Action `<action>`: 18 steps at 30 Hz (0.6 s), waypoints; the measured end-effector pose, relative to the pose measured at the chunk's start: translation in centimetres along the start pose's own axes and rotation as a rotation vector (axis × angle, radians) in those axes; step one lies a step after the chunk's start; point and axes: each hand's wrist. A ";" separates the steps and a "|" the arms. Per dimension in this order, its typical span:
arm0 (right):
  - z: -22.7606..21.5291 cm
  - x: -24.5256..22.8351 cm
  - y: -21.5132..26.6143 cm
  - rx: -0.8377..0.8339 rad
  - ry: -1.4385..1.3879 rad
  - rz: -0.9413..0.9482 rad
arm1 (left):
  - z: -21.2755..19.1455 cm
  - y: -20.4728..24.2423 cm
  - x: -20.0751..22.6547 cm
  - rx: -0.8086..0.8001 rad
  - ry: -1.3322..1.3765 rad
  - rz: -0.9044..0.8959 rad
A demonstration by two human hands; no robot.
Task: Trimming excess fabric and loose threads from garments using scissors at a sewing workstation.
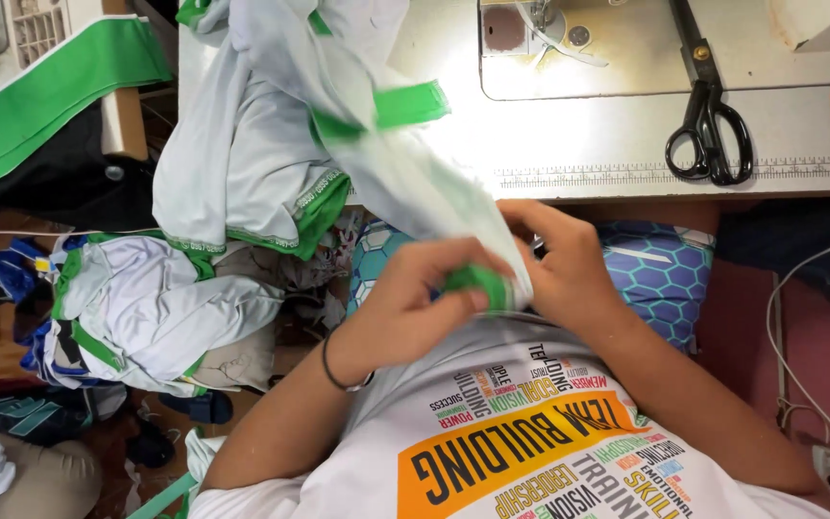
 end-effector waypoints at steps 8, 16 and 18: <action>-0.7 0.2 -0.3 0.023 -0.140 0.300 | -3.0 0.5 -2.3 0.131 -0.669 -0.068; 0.1 -1.5 -1.1 -0.077 0.036 0.224 | -2.7 -0.3 -4.3 0.269 -0.779 -0.015; 0.0 -1.5 -1.1 -0.077 0.062 0.214 | -2.7 -1.1 -4.6 0.222 -0.799 0.003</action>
Point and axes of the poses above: each hand's wrist, its own y-axis away from the middle knuckle, its own z-axis out of the palm, x = y × z, and after that the axes turned 1 degree about z, right-handed
